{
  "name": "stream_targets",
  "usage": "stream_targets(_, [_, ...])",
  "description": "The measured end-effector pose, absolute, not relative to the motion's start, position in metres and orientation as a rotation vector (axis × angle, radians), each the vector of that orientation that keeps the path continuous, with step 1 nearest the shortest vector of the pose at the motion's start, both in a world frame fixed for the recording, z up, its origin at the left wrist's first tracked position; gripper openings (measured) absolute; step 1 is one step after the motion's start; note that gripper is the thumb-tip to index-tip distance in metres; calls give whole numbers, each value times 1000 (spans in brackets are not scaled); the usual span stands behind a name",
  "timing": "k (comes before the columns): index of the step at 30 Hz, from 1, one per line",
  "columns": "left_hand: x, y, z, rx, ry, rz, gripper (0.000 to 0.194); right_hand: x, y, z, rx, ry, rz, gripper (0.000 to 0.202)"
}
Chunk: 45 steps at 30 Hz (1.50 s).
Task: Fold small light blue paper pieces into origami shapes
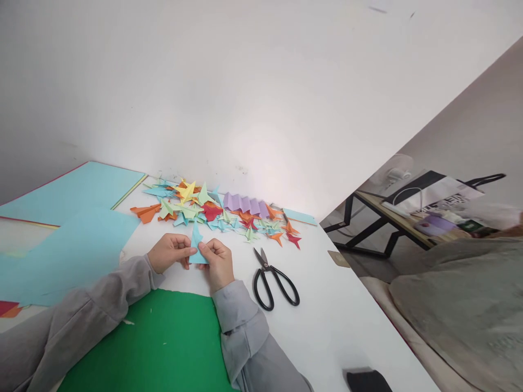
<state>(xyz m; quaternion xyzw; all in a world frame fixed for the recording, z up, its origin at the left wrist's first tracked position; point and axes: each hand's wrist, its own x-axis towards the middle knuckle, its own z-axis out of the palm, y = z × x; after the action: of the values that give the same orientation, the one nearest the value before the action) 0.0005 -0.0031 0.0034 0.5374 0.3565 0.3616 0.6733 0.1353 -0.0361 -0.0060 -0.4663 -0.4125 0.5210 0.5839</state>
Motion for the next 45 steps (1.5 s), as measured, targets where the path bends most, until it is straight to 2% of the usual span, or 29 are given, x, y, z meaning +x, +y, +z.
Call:
stream_targets(16, [2, -4, 1, 1298, 762, 788, 31, 136, -34, -8, -1045, -895, 1224, 32])
stream_targets(34, [1, -4, 2, 1351, 772, 836, 46, 136, -36, -8, -1058, -1117, 1261, 32])
stream_targets(45, [1, -8, 10, 1484, 635, 633, 46, 135, -34, -14, -1065, -1116, 1313, 45])
